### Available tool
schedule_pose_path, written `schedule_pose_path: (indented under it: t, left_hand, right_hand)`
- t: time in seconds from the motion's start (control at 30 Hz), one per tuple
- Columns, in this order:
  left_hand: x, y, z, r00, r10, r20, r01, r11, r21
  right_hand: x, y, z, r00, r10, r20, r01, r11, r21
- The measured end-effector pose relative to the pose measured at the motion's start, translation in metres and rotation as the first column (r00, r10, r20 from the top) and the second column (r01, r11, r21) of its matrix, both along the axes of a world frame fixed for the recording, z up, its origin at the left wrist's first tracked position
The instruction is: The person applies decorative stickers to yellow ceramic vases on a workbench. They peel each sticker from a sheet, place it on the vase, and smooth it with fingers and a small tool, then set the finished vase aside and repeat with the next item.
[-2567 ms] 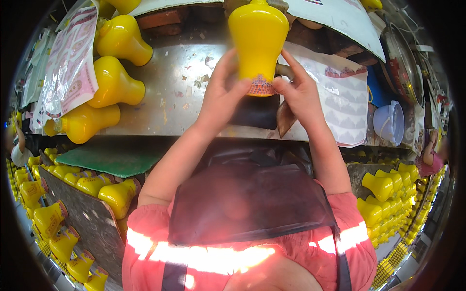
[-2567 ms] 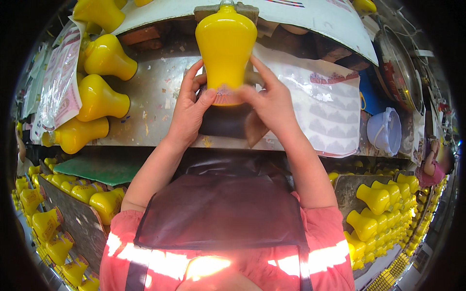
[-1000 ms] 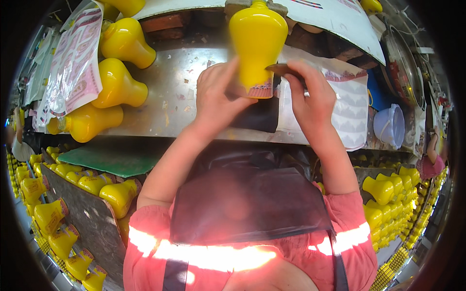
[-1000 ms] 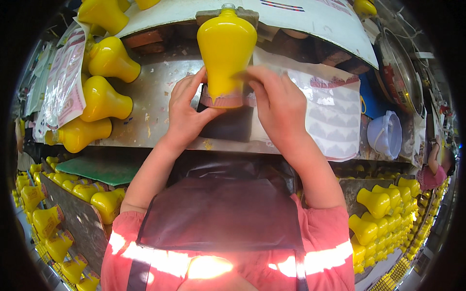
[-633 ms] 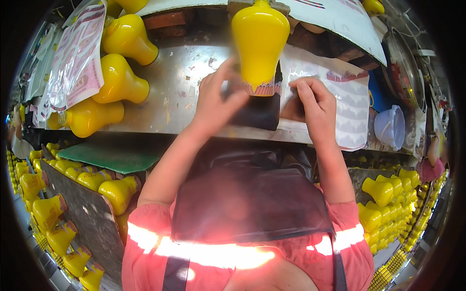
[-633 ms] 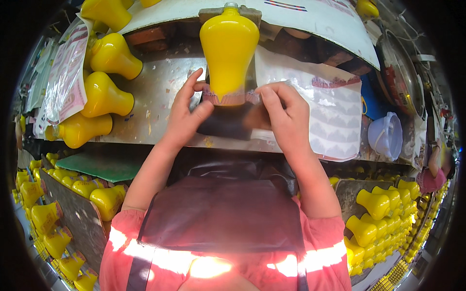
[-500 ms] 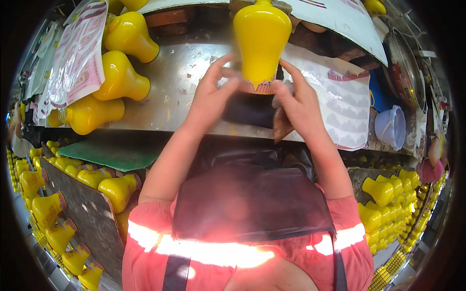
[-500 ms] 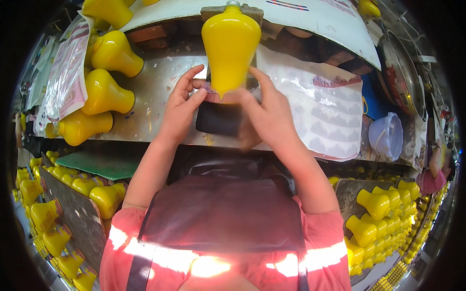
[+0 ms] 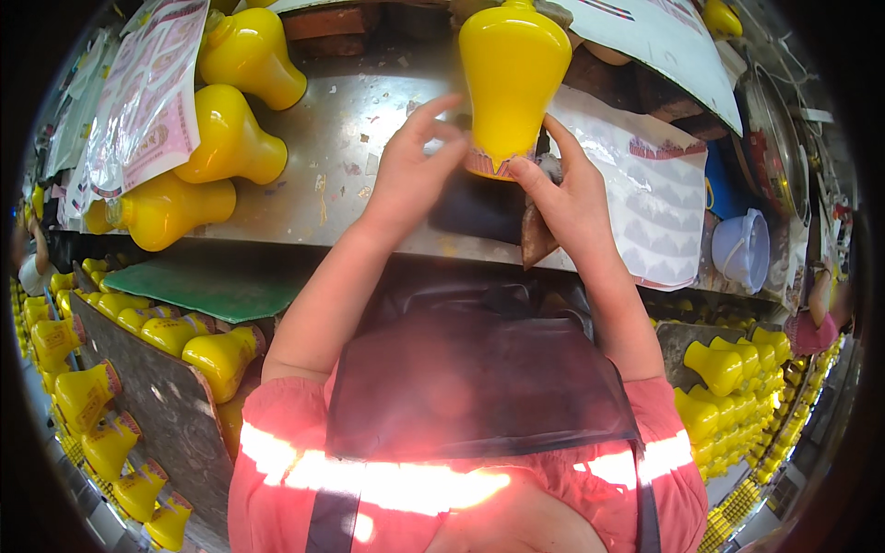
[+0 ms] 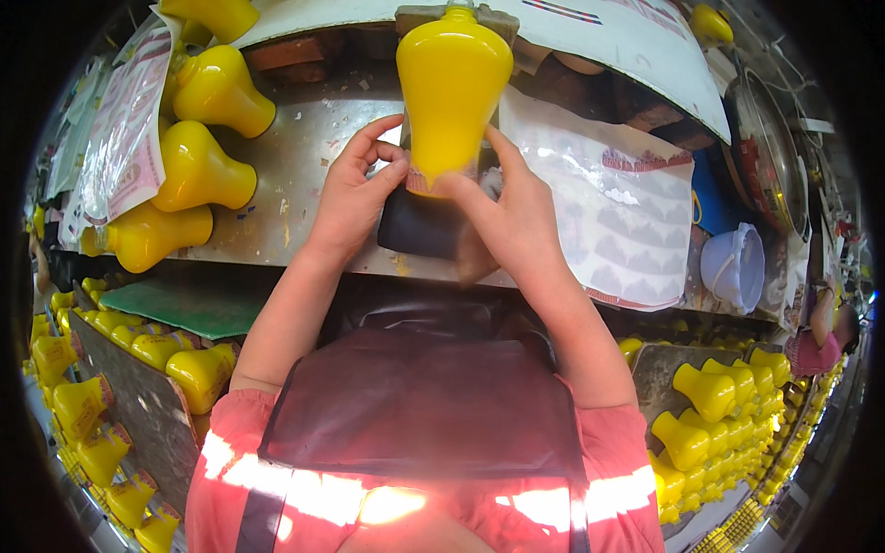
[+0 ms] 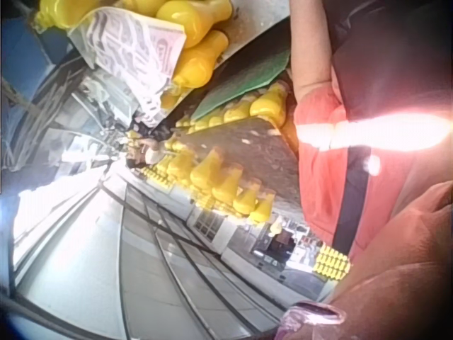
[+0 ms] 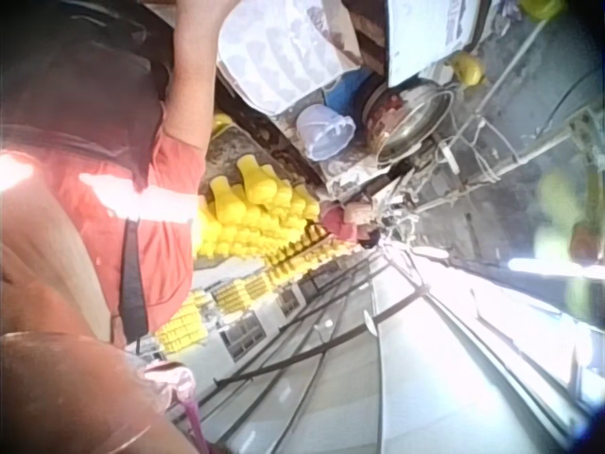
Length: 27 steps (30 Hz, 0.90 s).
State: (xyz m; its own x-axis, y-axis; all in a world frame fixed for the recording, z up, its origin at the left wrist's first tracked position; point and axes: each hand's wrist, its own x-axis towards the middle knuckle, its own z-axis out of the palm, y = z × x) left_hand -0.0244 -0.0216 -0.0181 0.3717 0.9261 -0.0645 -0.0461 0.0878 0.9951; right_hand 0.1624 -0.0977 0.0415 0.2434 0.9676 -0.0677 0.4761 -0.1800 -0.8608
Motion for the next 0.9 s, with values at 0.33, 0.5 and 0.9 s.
schedule_pose_path:
  t: [0.33,0.5,0.9]
  left_hand:
    - [0.004,-0.055,0.019,0.802,0.437,-0.408,0.032,0.65,0.759]
    - [0.013,-0.065,0.005,0.791,0.376,-0.483,0.088,0.711,0.697]
    - [0.015,-0.066,0.003,0.774,0.294,-0.561,0.145,0.779,0.61]
  right_hand:
    - [0.001,0.0,-0.002,1.0,-0.016,-0.005,0.016,1.0,0.001]
    - [0.0,0.001,-0.002,1.0,-0.027,-0.003,0.027,0.999,0.039]
    - [0.002,0.001,-0.003,1.0,-0.004,-0.023,0.004,1.0,0.01]
